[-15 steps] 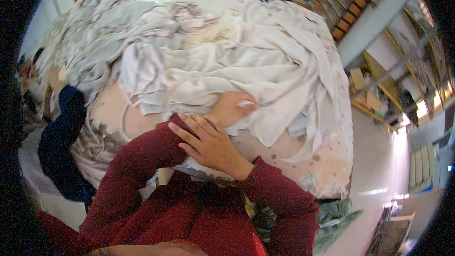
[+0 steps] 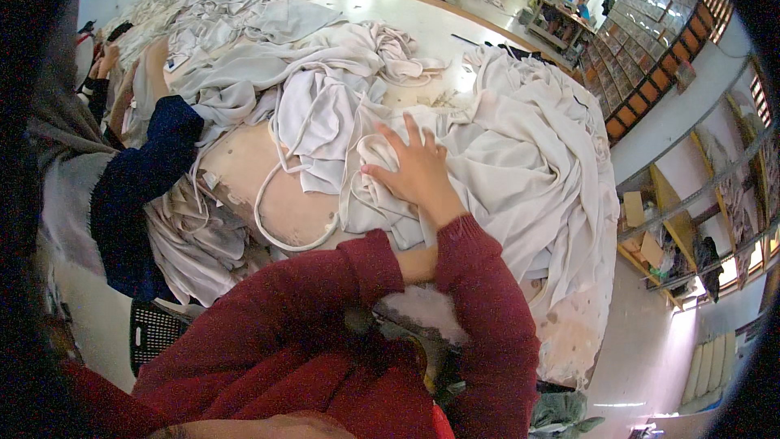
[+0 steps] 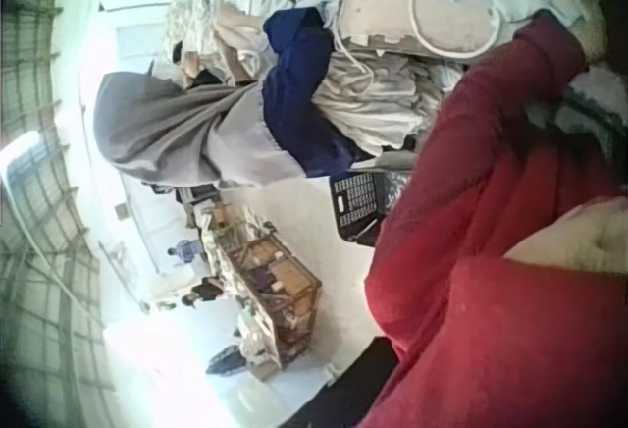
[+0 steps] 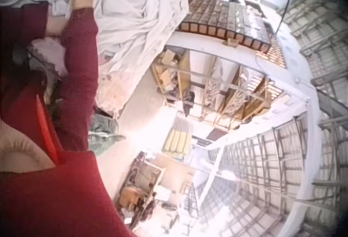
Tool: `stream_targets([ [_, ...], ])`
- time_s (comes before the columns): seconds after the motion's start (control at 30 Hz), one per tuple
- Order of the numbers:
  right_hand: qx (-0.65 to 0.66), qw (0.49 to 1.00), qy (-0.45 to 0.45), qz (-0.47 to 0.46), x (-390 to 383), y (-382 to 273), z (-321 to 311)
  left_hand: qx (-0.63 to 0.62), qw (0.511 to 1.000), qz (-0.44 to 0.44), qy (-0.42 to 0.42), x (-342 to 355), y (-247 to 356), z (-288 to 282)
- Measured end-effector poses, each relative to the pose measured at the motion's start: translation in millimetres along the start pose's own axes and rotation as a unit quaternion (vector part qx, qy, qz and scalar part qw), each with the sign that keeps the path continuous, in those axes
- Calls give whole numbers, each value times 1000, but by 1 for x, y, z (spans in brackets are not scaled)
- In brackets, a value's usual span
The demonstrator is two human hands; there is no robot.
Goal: The person folds a piece of white fabric and then uses scissors to trim its edges. The person continues to cut the fabric into smaller pieces.
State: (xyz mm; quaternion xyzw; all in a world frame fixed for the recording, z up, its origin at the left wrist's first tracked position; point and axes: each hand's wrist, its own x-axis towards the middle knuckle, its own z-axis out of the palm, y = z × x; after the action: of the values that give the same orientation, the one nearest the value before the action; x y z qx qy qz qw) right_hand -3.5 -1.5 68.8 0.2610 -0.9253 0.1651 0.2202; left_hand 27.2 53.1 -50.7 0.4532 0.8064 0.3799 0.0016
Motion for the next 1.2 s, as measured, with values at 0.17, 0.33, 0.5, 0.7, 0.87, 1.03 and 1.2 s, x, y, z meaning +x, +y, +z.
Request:
stream_targets([
  [0.17, 59, 988, -21, -138, 51, -23, 34, 11, 999, -29, -20, -21, -23, -3],
  [0.33, 231, 923, -58, -303, 85, -115, 104, 10, 998, -55, -27, -41, -45, -15],
  [0.5, 65, 984, -69, -153, 98, -100, 125, -1, 998, -53, -30, -41, -48, -17],
  [0.7, 27, 995, -83, -49, 102, -48, 123, -19, 999, -44, -15, -38, -46, -20],
  [0.87, 65, 995, 67, -45, 96, -39, 92, -46, 999, -25, 10, -33, -45, -20],
  [1.03, 520, 849, 66, 71, 70, -23, 4, -236, 970, 25, 56, -19, -24, -37],
  [1.2, 377, 900, 218, 19, -38, 20, -81, -99, 959, 152, 217, -28, 8, -85],
])
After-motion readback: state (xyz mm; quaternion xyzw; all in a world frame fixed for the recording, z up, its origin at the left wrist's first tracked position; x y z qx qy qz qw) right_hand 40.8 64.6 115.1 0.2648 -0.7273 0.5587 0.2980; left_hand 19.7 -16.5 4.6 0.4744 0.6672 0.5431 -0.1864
